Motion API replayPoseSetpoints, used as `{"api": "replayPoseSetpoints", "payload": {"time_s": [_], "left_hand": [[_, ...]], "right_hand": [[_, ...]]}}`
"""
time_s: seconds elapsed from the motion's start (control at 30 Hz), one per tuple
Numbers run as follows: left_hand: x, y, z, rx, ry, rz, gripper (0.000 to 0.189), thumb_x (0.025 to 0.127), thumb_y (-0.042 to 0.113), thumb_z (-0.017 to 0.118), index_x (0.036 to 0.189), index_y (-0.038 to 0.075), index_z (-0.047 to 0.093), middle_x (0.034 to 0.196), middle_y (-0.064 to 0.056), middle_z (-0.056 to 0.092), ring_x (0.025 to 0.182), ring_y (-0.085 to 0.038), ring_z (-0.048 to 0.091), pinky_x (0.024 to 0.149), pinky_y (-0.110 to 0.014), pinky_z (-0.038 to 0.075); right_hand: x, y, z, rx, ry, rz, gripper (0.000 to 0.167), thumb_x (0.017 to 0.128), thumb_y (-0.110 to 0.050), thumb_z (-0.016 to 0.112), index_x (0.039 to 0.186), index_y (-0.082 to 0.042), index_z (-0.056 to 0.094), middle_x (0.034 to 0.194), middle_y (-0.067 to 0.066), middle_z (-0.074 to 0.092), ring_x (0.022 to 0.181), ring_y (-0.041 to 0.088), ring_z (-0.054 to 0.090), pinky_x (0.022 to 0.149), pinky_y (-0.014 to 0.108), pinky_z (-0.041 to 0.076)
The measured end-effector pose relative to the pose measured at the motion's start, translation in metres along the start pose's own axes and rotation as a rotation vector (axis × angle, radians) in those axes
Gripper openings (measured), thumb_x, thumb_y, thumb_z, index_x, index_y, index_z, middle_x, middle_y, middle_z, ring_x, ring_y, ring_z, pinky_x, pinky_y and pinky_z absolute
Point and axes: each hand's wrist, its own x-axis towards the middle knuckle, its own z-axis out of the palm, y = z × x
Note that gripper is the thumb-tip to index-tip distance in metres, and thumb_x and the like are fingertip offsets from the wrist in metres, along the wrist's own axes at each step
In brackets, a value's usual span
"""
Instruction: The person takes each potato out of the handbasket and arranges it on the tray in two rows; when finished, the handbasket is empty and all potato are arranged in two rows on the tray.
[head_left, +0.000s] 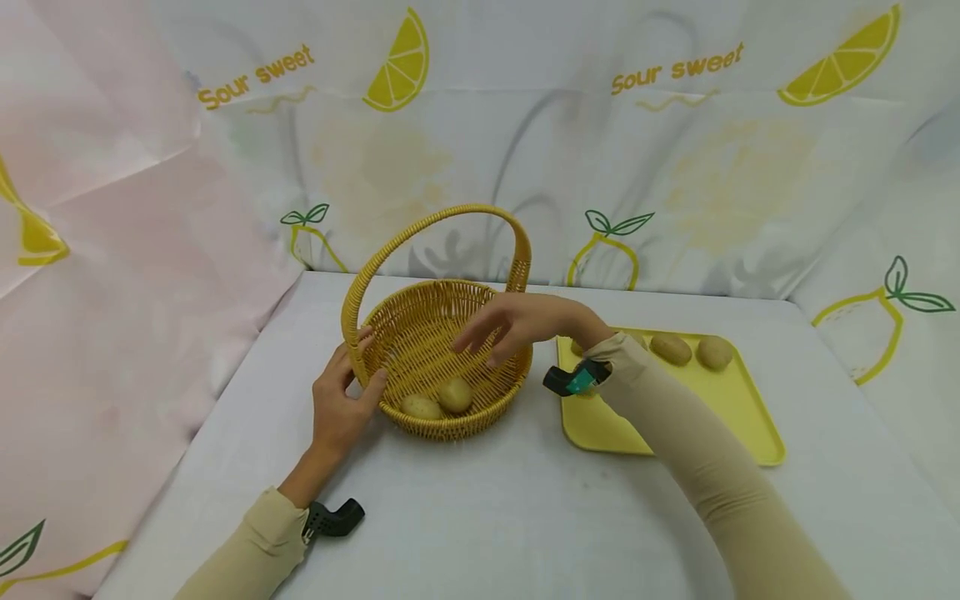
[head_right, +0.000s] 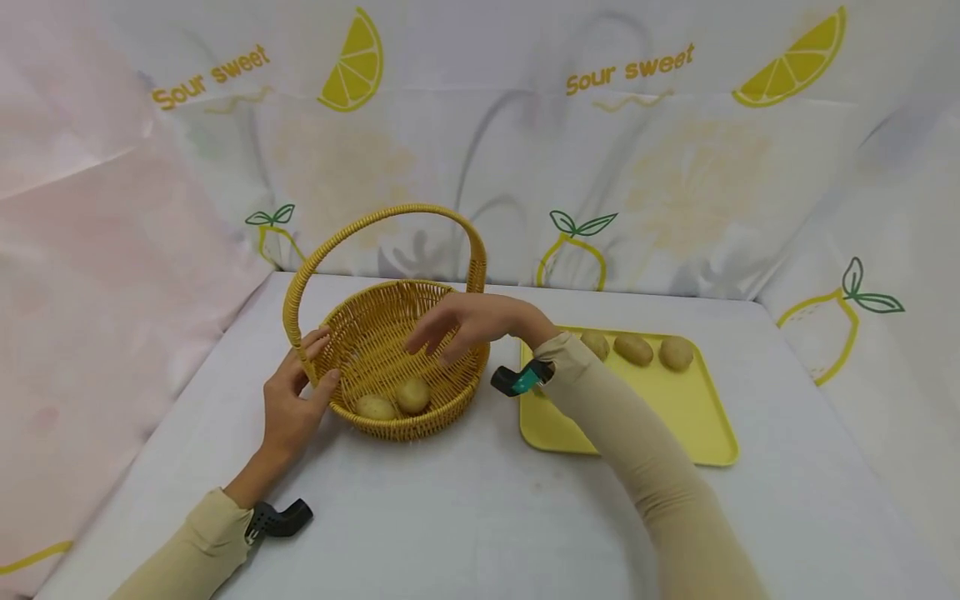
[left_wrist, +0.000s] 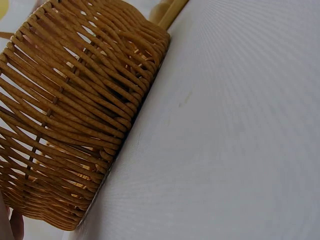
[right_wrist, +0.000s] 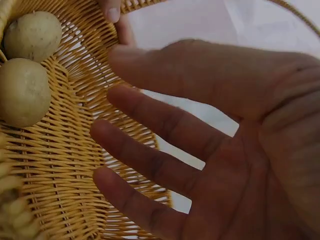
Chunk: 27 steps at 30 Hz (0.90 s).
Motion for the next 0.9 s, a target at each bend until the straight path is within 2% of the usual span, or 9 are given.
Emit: {"api": "replayPoseSetpoints", "payload": {"time_s": [0.07, 0.2, 0.43, 0.57, 0.7, 0.9], "left_hand": [[0.0, 0.0, 0.0, 0.002, 0.0, 0.0, 0.048, 0.084, -0.016, 0.069, 0.131, -0.015, 0.063, 0.139, -0.031, 0.057, 0.13, -0.049, 0.053, 0.103, -0.03, 0.049], [-0.002, -0.004, 0.0, 0.001, -0.003, -0.004, 0.047, 0.085, -0.016, 0.069, 0.132, -0.016, 0.062, 0.14, -0.031, 0.056, 0.131, -0.049, 0.052, 0.104, -0.029, 0.048], [-0.01, -0.03, 0.0, 0.016, -0.011, -0.017, 0.052, 0.084, -0.018, 0.07, 0.134, -0.015, 0.061, 0.144, -0.026, 0.055, 0.135, -0.042, 0.051, 0.104, -0.023, 0.046], [-0.01, -0.035, 0.0, 0.011, -0.013, -0.014, 0.053, 0.084, -0.016, 0.072, 0.135, -0.013, 0.061, 0.146, -0.023, 0.056, 0.135, -0.04, 0.051, 0.104, -0.023, 0.046], [-0.009, -0.036, 0.0, 0.01, -0.011, -0.01, 0.053, 0.084, -0.015, 0.072, 0.136, -0.012, 0.061, 0.146, -0.022, 0.056, 0.135, -0.039, 0.052, 0.103, -0.024, 0.046], [-0.008, -0.036, 0.001, 0.009, -0.009, -0.012, 0.052, 0.084, -0.014, 0.072, 0.135, -0.014, 0.061, 0.145, -0.023, 0.056, 0.135, -0.04, 0.052, 0.103, -0.023, 0.046]], "right_hand": [[0.013, 0.006, -0.001, 0.033, -0.042, 0.006, 0.045, 0.091, 0.009, 0.073, 0.135, 0.008, 0.064, 0.137, 0.021, 0.064, 0.126, 0.047, 0.058, 0.104, 0.063, 0.045], [0.034, 0.018, 0.0, 0.072, -0.107, 0.035, 0.043, 0.09, 0.013, 0.073, 0.132, 0.009, 0.066, 0.135, 0.021, 0.065, 0.124, 0.046, 0.059, 0.106, 0.06, 0.045], [0.061, 0.036, 0.008, 0.133, -0.2, 0.103, 0.041, 0.089, 0.011, 0.076, 0.129, 0.01, 0.067, 0.131, 0.019, 0.068, 0.122, 0.037, 0.062, 0.105, 0.046, 0.049], [0.068, 0.042, 0.011, 0.153, -0.246, 0.115, 0.041, 0.088, 0.009, 0.078, 0.128, 0.009, 0.068, 0.128, 0.016, 0.07, 0.119, 0.031, 0.064, 0.103, 0.043, 0.05], [0.07, 0.045, 0.013, 0.193, -0.296, 0.109, 0.043, 0.088, 0.011, 0.077, 0.129, 0.012, 0.065, 0.128, 0.019, 0.069, 0.113, 0.027, 0.065, 0.101, 0.043, 0.052], [0.068, 0.057, 0.014, 0.262, -0.341, 0.129, 0.046, 0.088, 0.015, 0.073, 0.132, 0.014, 0.061, 0.132, 0.017, 0.067, 0.124, 0.025, 0.061, 0.11, 0.043, 0.044]]}}
